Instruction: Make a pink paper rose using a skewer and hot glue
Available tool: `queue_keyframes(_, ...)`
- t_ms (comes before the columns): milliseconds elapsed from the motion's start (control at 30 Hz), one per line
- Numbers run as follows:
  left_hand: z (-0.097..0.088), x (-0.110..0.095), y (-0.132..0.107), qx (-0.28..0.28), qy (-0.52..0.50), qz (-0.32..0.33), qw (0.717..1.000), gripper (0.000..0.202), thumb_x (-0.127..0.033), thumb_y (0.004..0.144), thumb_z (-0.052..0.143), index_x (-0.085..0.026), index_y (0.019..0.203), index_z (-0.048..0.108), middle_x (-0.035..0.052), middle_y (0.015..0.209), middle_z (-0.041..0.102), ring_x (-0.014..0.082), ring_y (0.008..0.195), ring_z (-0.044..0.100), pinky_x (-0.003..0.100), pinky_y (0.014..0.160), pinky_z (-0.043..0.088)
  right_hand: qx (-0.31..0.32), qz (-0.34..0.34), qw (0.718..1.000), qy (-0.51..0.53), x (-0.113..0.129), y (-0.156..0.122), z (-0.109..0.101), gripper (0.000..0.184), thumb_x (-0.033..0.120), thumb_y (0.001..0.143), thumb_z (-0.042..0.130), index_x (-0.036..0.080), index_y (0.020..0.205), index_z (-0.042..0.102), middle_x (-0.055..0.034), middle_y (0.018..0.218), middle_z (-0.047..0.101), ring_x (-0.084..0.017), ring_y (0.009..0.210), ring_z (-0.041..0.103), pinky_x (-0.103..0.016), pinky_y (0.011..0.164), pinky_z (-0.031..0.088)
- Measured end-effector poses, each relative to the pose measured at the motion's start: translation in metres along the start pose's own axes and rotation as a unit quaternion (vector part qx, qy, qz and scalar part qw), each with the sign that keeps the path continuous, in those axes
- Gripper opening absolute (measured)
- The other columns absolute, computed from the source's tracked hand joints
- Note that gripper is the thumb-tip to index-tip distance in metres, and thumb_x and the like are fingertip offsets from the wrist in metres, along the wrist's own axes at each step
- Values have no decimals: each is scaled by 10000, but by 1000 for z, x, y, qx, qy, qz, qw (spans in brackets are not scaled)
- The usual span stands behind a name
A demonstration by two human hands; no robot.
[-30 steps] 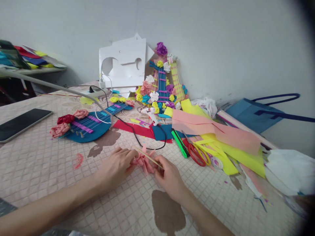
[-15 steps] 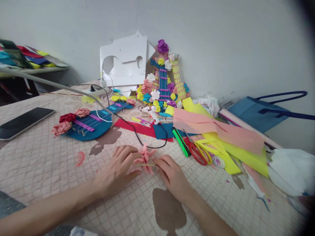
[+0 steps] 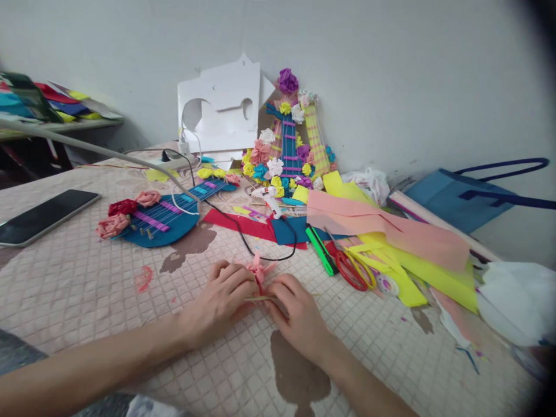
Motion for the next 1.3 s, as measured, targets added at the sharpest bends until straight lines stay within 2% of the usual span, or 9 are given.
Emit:
queue_keyframes(200,-4,-3,3,-12,1,8,1000,181,-148,897,567,-253,1044,575,-2,1020,632,183,1004,518,376,920,284,-2,21,1000,-6,-5,-1,2,267,-7,752,480,213,900,513,-36,926,569,-187,873,560,-305,729,479)
queue_keyframes(333,-5,1,5,0,-22,4,1000,187,-143,894,572,-272,1027,596,-6,1038,627,167,987,536,362,908,301,6,20,1000,-12,-7,-1,3,243,8,781,475,209,905,531,-32,919,579,-180,860,569,-294,714,477)
queue_keyframes(533,-14,11,4,-35,-28,-4,999,191,-144,870,588,-248,1031,595,6,971,621,167,938,530,351,871,322,8,0,1000,-23,-1,1,1,246,43,819,485,223,940,600,-36,943,585,-173,880,576,-285,741,490)
queue_keyframes(700,-12,14,5,-22,-41,-4,999,201,-120,867,591,-242,1026,590,10,978,616,172,939,522,355,862,318,12,2,999,-30,-1,1,4,266,65,833,484,232,987,622,-32,919,571,-169,870,578,-269,697,490)
queue_keyframes(967,-17,7,5,-14,-35,16,999,110,-264,907,583,-250,1014,605,15,991,623,171,958,528,359,904,318,25,3,999,-24,0,2,6,277,111,856,508,243,1073,618,-31,942,578,-165,858,590,-270,691,488)
queue_keyframes(1167,-15,2,2,1,-47,50,998,182,-125,927,505,-258,976,620,-9,947,662,157,923,544,373,922,285,40,3,999,-12,-2,1,6,215,156,864,535,225,1055,605,-34,956,580,-170,864,591,-282,709,488)
queue_keyframes(1300,-15,0,1,1,-43,36,998,151,-158,923,531,-253,1011,610,-1,985,666,165,958,549,378,937,280,47,-5,999,-20,-4,2,7,258,105,841,513,222,1056,593,-39,981,583,-172,881,591,-284,725,485)
Point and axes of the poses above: each hand's wrist, its own y-axis towards the middle knuckle, its own z-axis out of the palm, x = y × z, the point moved 10 cm from there along y, towards the middle knuckle
